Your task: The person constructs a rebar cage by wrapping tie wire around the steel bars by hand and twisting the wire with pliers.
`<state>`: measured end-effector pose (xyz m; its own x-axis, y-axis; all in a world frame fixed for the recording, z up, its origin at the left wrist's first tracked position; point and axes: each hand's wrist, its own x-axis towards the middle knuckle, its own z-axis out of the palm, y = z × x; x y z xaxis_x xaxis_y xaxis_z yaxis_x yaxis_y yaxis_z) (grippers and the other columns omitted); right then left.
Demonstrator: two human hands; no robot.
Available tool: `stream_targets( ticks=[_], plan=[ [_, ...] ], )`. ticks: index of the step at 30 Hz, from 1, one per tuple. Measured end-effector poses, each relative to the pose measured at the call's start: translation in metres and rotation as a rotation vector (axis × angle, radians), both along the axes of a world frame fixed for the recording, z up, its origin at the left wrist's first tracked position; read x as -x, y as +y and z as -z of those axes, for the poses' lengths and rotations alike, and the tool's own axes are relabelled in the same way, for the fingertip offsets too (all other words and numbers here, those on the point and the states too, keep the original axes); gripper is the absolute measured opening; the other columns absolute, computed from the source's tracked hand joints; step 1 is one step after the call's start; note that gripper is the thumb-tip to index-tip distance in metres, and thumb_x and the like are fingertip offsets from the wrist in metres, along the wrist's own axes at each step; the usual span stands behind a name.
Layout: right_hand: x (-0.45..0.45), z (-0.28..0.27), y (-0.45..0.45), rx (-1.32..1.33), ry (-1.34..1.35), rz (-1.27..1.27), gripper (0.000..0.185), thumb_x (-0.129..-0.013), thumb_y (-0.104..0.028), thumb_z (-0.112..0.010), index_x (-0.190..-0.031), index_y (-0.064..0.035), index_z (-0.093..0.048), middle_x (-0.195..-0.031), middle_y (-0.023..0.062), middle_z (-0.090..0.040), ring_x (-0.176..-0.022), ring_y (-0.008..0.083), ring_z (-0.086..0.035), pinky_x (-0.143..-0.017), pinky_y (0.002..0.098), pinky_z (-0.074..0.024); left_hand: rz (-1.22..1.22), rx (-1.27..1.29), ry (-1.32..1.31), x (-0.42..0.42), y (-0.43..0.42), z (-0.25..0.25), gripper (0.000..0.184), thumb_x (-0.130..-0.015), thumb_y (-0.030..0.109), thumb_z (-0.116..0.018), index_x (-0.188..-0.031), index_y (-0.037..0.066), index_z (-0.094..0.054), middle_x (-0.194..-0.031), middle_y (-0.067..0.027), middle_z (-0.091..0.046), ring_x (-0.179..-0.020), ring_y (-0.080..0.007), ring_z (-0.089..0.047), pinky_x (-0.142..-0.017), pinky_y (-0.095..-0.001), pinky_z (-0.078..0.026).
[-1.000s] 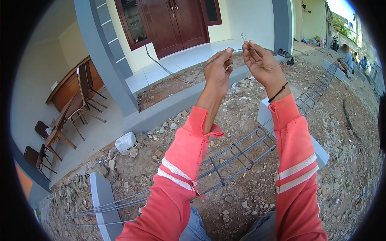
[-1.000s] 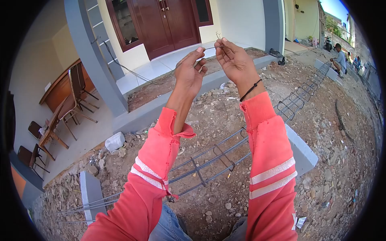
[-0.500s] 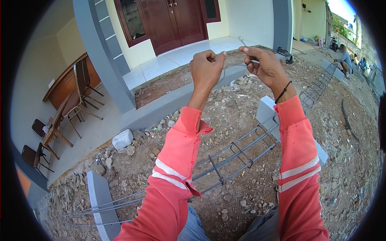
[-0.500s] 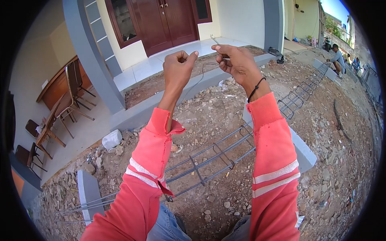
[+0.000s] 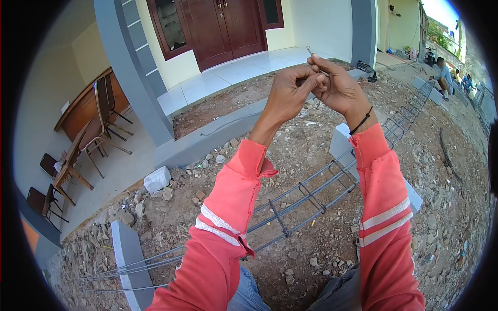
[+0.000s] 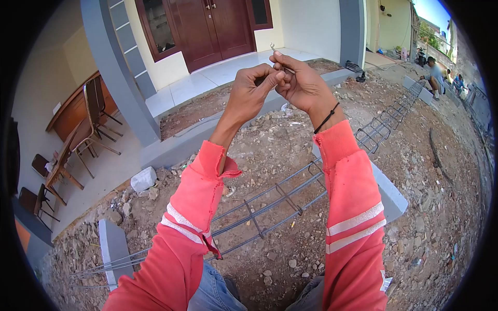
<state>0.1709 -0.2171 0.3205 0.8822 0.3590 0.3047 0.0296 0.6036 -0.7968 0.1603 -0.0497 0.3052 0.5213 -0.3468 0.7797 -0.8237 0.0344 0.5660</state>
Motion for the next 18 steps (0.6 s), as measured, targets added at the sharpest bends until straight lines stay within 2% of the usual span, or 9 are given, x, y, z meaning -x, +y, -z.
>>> stream_targets(
  ticks=[1,6,9,11,13,14,16,17,18],
  plan=[
    [-0.002,0.0,-0.002,-0.078,-0.025,-0.119,0.022,-0.093,-0.022,-0.071,-0.103,-0.0024,-0.067,-0.083,-0.001,-0.064,-0.072,0.0056,-0.057,-0.059,0.0201,-0.0466,0.047,0.035,-0.006,0.0,-0.001,0.0,0.028,-0.1,0.023,-0.063,-0.088,-0.002,-0.07,-0.081,-0.0036,-0.069,-0.081,-0.0088,-0.062,-0.076,-0.0253,-0.05],
    [0.013,-0.009,0.007,-0.167,-0.022,-0.071,0.02,-0.095,-0.019,-0.069,-0.107,-0.004,-0.066,-0.089,0.0,-0.067,-0.075,0.0072,-0.059,-0.062,0.0202,-0.0489,0.106,0.175,-0.042,0.0,-0.003,-0.002,0.033,-0.102,0.024,-0.059,-0.081,-0.001,-0.066,-0.077,-0.0022,-0.066,-0.075,-0.0075,-0.058,-0.072,-0.0232,-0.047],
    [0.024,-0.012,0.02,-0.226,-0.033,0.055,0.019,-0.095,-0.018,-0.069,-0.11,-0.0069,-0.067,-0.093,0.0,-0.069,-0.079,0.0098,-0.061,-0.066,0.0235,-0.0519,0.193,0.313,0.063,-0.001,-0.001,-0.001,0.036,-0.103,0.025,-0.058,-0.077,0.002,-0.062,-0.071,0.0005,-0.057,-0.065,-0.0062,-0.046,-0.064,-0.0223,-0.041],
    [0.024,-0.013,0.027,-0.267,-0.055,0.12,0.019,-0.094,-0.017,-0.069,-0.112,-0.0088,-0.066,-0.095,-0.0005,-0.069,-0.081,0.0112,-0.062,-0.067,0.0262,-0.0532,0.319,0.462,0.208,-0.006,-0.003,-0.003,0.034,-0.103,0.027,-0.057,-0.078,0.004,-0.059,-0.066,0.0037,-0.045,-0.059,-0.0063,-0.035,-0.058,-0.0228,-0.035],
    [0.018,-0.014,0.032,-0.157,-0.29,0.384,0.019,-0.094,-0.017,-0.069,-0.11,-0.0071,-0.07,-0.093,-0.0013,-0.07,-0.081,0.0133,-0.065,-0.07,0.032,-0.0548,0.313,0.518,0.304,-0.006,-0.002,-0.004,0.033,-0.103,0.027,-0.057,-0.079,0.005,-0.058,-0.065,0.0041,-0.042,-0.059,-0.0065,-0.036,-0.057,-0.0227,-0.035],
    [0.018,-0.015,0.033,-0.155,-0.291,0.381,0.019,-0.094,-0.017,-0.069,-0.11,-0.0071,-0.07,-0.093,-0.0013,-0.07,-0.081,0.0133,-0.065,-0.07,0.032,-0.0548,0.308,0.571,0.4,-0.003,-0.002,-0.007,0.032,-0.104,0.027,-0.057,-0.08,0.005,-0.057,-0.064,0.0045,-0.04,-0.059,-0.0067,-0.036,-0.056,-0.0226,-0.035],
    [0.017,-0.019,0.033,0.296,-0.878,0.869,0.016,-0.093,-0.014,-0.069,-0.103,-0.0037,-0.074,-0.087,0.0029,-0.072,-0.077,0.0166,-0.068,-0.069,0.0346,-0.0541,0.249,0.595,0.465,0.003,-0.002,-0.011,0.032,-0.104,0.027,-0.056,-0.081,0.005,-0.057,-0.064,0.0048,-0.038,-0.058,-0.0068,-0.036,-0.055,-0.023,-0.035],
    [0.019,-0.018,0.036,0.298,-0.878,0.865,0.016,-0.093,-0.014,-0.069,-0.103,-0.0037,-0.074,-0.087,0.0029,-0.072,-0.077,0.0166,-0.068,-0.069,0.0346,-0.0541,0.194,0.61,0.533,0.005,-0.003,-0.013,0.031,-0.104,0.027,-0.056,-0.082,0.006,-0.056,-0.064,0.005,-0.037,-0.058,-0.0068,-0.036,-0.054,-0.0234,-0.035],
    [0.023,-0.015,0.041,0.438,-0.955,1.024,0.014,-0.092,-0.011,-0.067,-0.101,-0.0033,-0.076,-0.085,0.0072,-0.073,-0.076,0.02,-0.069,-0.07,0.0346,-0.054,0.192,0.611,0.535,0.007,-0.004,-0.014,0.031,-0.104,0.027,-0.056,-0.082,0.006,-0.056,-0.064,0.005,-0.037,-0.058,-0.0068,-0.036,-0.054,-0.0234,-0.035]
  ],
)
